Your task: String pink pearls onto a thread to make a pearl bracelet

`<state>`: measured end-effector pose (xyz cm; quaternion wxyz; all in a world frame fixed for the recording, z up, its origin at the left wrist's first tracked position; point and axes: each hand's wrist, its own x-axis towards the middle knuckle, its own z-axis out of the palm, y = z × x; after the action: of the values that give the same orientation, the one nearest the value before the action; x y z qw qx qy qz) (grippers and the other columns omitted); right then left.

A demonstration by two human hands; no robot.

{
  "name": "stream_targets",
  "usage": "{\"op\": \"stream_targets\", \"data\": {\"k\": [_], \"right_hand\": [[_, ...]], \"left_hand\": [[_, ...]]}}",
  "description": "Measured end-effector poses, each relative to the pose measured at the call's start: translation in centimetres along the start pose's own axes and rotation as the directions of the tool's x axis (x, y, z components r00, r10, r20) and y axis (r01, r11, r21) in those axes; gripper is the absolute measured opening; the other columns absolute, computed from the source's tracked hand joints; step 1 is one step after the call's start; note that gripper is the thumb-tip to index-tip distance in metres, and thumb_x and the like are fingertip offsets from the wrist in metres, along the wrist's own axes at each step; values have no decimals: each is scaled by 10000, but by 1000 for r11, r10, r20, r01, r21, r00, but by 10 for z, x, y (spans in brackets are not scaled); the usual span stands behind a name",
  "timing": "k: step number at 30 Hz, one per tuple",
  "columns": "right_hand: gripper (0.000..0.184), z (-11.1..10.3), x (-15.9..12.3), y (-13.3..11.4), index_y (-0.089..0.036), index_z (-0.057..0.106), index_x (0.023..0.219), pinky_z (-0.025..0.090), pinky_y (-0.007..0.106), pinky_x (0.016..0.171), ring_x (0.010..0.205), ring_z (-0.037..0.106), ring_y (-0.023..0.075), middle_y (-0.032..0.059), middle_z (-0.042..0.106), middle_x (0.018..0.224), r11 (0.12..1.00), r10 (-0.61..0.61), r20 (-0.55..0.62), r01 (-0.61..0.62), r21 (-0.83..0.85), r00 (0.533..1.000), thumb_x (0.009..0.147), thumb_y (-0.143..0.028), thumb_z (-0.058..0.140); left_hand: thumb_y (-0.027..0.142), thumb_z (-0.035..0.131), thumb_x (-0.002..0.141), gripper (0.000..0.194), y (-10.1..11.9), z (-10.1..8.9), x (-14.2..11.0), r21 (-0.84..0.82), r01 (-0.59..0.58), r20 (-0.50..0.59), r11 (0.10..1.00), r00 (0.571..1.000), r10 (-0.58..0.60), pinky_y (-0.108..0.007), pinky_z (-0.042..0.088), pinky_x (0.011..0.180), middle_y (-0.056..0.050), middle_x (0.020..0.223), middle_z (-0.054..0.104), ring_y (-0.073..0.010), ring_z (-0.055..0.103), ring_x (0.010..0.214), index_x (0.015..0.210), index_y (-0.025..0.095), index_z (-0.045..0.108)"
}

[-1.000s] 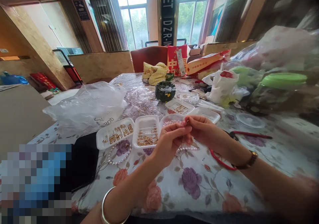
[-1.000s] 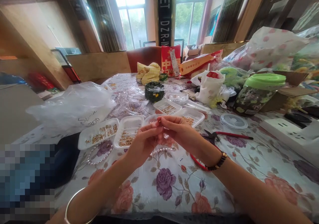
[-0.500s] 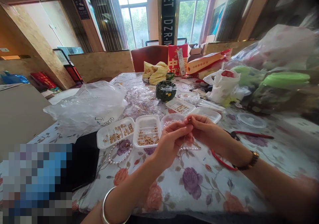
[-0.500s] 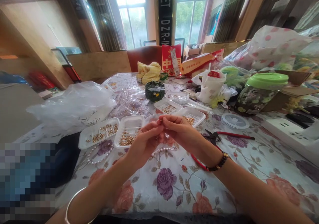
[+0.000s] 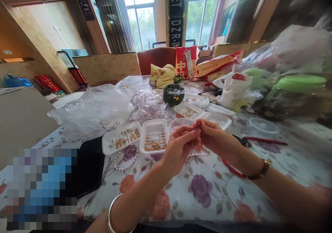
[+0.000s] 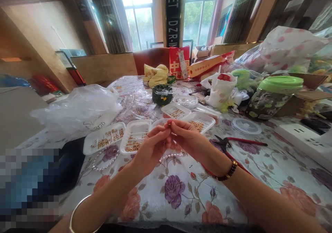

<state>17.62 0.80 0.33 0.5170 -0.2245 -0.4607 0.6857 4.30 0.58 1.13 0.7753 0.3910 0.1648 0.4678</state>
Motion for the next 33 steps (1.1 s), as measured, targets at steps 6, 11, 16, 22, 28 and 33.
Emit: {"op": "stream_targets", "data": {"k": [6, 11, 16, 22, 28, 33], "right_hand": [[143, 0, 0, -1, -233, 635, 805, 419, 193, 484, 515, 530, 64, -41, 600, 674, 1000, -4, -25, 3, -25, 1000, 776, -374, 632], [143, 0, 1, -2, -228, 643, 814, 436, 200, 506, 532, 554, 79, -42, 598, 636, 999, -10, -4, 10, -43, 1000, 758, -360, 655], [158, 0, -1, -3, -214, 634, 825, 436, 205, 524, 548, 554, 78, -31, 600, 663, 999, 9, 2, -9, -46, 1000, 812, -365, 593], [205, -4, 0, -1, -220, 638, 876, 442, 224, 547, 568, 558, 85, -12, 614, 727, 995, 39, -13, -40, -91, 999, 861, -383, 514], [306, -4, 4, -5, -234, 685, 792, 458, 245, 570, 618, 573, 105, 5, 635, 794, 992, 0, -49, -6, -126, 999, 841, -474, 501], [170, 1, 0, -14, -248, 701, 728, 479, 260, 711, 757, 594, 121, 5, 654, 863, 958, -131, -101, 100, -269, 986, 796, -361, 594]], "left_hand": [[183, 649, 725, 64, -1, 0, -1, -2, 5, -10, 1000, 1000, -5, -185, 381, 505, 39, 541, 573, -53, 511, 479, 691, 172, 596], [174, 652, 721, 57, -1, -1, 0, -5, 6, -16, 1000, 1000, -6, -178, 388, 499, 37, 535, 577, -48, 515, 476, 696, 162, 601], [179, 659, 714, 65, 0, -1, 1, -10, 9, -33, 1000, 999, -9, -174, 399, 503, 35, 534, 578, -46, 520, 481, 691, 155, 603], [182, 674, 702, 69, -1, 0, -1, -14, 8, -38, 1000, 999, -8, -171, 400, 499, 33, 539, 584, -46, 528, 483, 679, 159, 614], [197, 701, 680, 89, 0, 2, -1, 11, 9, -49, 1000, 999, -8, -166, 396, 502, 29, 536, 581, -43, 532, 491, 662, 152, 627], [236, 717, 664, 121, 1, 1, 0, 58, -5, -61, 998, 998, 8, -178, 404, 516, 21, 523, 584, -53, 534, 494, 644, 151, 633]]}}
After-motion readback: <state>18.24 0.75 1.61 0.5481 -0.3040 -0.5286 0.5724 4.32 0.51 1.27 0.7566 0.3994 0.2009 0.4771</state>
